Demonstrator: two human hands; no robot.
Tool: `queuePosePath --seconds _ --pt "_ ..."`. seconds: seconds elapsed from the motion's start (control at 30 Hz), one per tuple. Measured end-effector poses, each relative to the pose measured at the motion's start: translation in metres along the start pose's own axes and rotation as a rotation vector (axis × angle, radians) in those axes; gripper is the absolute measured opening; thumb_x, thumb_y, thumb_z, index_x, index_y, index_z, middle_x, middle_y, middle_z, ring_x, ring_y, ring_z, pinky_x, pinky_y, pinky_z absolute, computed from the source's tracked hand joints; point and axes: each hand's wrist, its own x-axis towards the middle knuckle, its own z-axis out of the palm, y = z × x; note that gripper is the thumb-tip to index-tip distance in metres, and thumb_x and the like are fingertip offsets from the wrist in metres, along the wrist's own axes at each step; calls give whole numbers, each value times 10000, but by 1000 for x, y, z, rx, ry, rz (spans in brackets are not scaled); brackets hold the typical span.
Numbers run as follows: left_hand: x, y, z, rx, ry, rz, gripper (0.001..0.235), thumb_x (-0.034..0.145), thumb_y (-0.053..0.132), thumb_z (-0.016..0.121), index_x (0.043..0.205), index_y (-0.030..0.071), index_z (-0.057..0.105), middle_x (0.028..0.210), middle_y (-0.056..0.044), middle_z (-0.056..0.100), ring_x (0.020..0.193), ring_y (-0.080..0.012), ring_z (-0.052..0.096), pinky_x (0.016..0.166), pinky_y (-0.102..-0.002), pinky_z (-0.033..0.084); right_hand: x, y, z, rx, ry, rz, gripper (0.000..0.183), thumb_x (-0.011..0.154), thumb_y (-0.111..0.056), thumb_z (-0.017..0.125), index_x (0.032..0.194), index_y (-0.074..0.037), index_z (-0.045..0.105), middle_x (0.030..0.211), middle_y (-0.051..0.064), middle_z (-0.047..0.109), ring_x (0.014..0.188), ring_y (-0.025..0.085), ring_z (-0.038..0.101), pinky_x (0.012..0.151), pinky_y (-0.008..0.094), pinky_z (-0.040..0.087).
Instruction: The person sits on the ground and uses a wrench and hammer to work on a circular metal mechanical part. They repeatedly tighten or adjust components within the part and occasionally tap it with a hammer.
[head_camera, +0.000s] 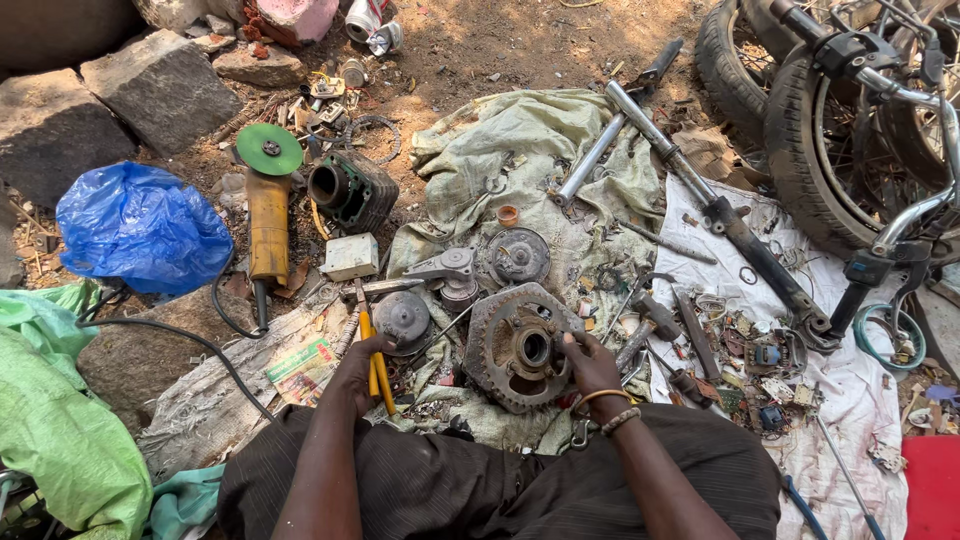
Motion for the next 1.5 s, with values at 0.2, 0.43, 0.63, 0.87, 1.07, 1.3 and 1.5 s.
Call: queuePosePath --seconds 0.2,0.43,0.63,0.87,1.07,1.3,1.5 --pt "-20 5 6 -70 16 37 498 716 268 667 1181 105 596 1015 -79 557 815 -250 636 709 -503 597 -20 24 15 439 -42 201 267 928 -89 648 1146 66 644 905 165 744 727 216 740 600 324 588" --pt "-39 4 9 -56 -10 478 682 711 179 697 1306 -32 438 990 -159 549 787 -259 586 649 -440 546 -48 68 63 965 180 456 241 943 -61 682 1135 79 644 909 174 738 726 227 672 650 359 556" --pt "-127 15 25 367 106 687 1040 637 101 686 1571 11 238 1285 -185 515 1004 -290 635 802 -405 599 -21 72 42 829 190 89 347 942 -196 713 1167 53 629 1001 143 750 875 200 740 782 336 628" --pt "-213 -12 66 834 177 743 1183 596 151 835 1598 71 211 1415 -214 423 1344 -360 453 1109 -495 429 -52 50 -4 594 214 132 403 1002 -317 662 1181 42 637 1060 168 724 899 223 714 793 371 607" --pt "-239 -39 82 823 77 720 1124 585 114 809 1581 121 287 1407 -174 452 1371 -347 452 1162 -493 389 -44 19 -1 909 -202 329 338 851 -63 721 1168 -6 618 1114 146 767 978 246 763 857 378 645" --pt "-249 -51 62 786 113 866 1085 558 122 815 1511 68 299 1412 -188 456 1370 -389 435 1152 -517 373 -70 13 24 891 -29 11 486 906 -35 730 1353 33 554 1128 152 708 957 238 716 793 404 614" --pt "-245 -49 60 930 179 919 1149 541 186 860 1543 70 310 1362 -193 449 1323 -411 427 1118 -542 336 -65 63 10 745 122 239 500 922 -80 670 1384 37 518 1180 166 697 970 252 737 831 378 633"
